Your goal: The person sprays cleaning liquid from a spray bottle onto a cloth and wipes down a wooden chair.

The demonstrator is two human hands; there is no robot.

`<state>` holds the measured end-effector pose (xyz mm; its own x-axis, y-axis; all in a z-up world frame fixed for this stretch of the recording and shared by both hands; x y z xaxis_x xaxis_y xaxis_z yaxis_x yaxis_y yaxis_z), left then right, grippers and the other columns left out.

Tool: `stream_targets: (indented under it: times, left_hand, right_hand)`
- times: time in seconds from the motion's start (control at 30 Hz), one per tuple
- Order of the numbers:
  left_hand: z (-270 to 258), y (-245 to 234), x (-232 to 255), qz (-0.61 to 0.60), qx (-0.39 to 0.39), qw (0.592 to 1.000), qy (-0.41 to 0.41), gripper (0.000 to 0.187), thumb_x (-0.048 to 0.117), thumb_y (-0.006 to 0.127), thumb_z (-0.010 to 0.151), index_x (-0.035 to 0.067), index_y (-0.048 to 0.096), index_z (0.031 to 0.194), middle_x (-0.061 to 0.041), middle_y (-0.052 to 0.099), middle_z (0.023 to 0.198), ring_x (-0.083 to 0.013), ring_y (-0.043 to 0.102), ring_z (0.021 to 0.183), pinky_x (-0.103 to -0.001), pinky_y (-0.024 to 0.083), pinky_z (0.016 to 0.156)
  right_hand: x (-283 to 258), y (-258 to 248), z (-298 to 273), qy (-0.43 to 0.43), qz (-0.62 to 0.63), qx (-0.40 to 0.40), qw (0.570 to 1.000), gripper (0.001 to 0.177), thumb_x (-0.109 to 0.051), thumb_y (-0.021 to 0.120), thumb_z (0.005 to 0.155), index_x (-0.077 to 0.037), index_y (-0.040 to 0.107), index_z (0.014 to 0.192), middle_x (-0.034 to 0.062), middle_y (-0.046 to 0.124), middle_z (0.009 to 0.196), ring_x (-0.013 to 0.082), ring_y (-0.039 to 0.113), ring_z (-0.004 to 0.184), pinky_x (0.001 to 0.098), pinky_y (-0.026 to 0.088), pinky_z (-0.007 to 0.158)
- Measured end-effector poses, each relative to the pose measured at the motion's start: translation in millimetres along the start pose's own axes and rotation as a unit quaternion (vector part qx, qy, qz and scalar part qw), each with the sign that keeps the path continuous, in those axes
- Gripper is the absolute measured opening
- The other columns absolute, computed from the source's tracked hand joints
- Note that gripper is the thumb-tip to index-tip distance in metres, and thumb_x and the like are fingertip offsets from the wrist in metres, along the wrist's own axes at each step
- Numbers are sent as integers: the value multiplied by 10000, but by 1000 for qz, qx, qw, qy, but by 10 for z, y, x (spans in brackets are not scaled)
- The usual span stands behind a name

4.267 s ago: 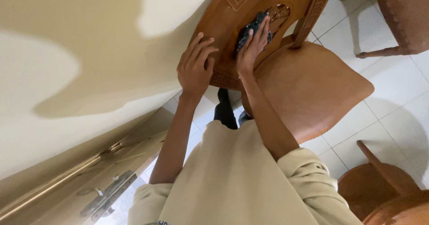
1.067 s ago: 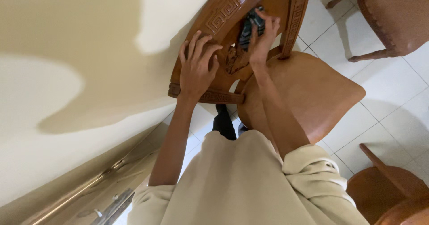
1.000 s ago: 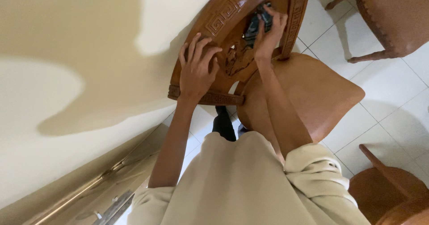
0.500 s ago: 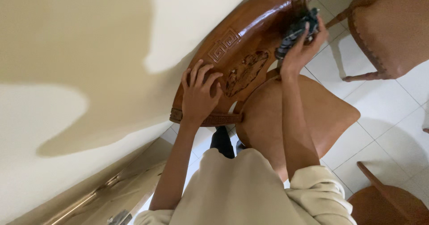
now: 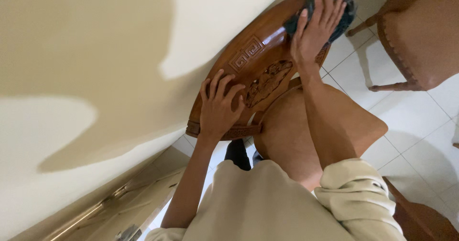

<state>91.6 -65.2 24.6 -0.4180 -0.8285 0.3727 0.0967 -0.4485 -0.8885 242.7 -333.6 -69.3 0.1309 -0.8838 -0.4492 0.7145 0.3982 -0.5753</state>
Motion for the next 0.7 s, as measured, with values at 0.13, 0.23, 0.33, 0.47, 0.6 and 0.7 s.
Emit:
stream_targets:
  times: [0.13,0.23,0.33,0.47,0.6,0.7]
  left_hand:
    - [2,26,14,11,-14,1000,2,241,218,693,935,152,703,1167,-91,555,1369,-296,393,1452,-570,275,1215]
    - [10,34,-13,9,-3,1000,-2,287,227,682,950,137,672,1223,-90,563,1372,-292,406,1449,-565,280,1218]
    - [-4,38,-34,-12,10,1000,-12,332,245,671,978,117,617,1280,-104,563,1383,-292,421,1445,-566,287,1222]
    - [-17,27,-53,-46,32,998,-23,367,271,654,1022,94,566,1331,-129,548,1393,-296,437,1444,-553,308,1226]
    - [-4,39,-68,-45,23,998,-25,375,280,658,1025,88,571,1335,-133,535,1400,-316,417,1441,-553,304,1223]
    - [-11,29,-48,-31,26,999,-22,374,280,664,1021,97,580,1337,-125,524,1402,-310,412,1439,-558,295,1224]
  right_hand:
    - [-420,246,-284,-43,-1,-45,998,476,-395,277,1141,-195,582,1447,20,446,1613,258,238,1593,534,137,1339]
    - [-805,180,-654,-42,70,-112,990,459,-382,287,1146,-194,588,1437,27,463,1600,276,253,1586,534,149,1340]
    - [-1205,42,-936,-66,112,-155,979,427,-344,332,1141,-172,558,1460,49,448,1612,288,249,1591,546,145,1336]
    - [-1432,-129,-1111,-123,216,-212,945,417,-336,481,1106,-181,542,1488,51,443,1605,312,264,1584,537,158,1334]
    - [-1119,-16,-974,-198,117,-249,941,419,-360,462,1147,-190,548,1521,81,442,1631,327,305,1579,546,211,1326]
    - [-720,131,-678,-183,56,-200,961,450,-400,375,1137,-190,562,1488,86,446,1603,310,317,1559,559,237,1298]
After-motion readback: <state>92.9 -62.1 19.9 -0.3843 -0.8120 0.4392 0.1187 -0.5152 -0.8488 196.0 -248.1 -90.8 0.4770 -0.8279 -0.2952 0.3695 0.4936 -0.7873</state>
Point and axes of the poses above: each hand's wrist, its own z-axis towards the middle knuckle, its own y-axis out of the palm, x = y × z, the point moved 5 cm from there along z, towards the middle knuckle
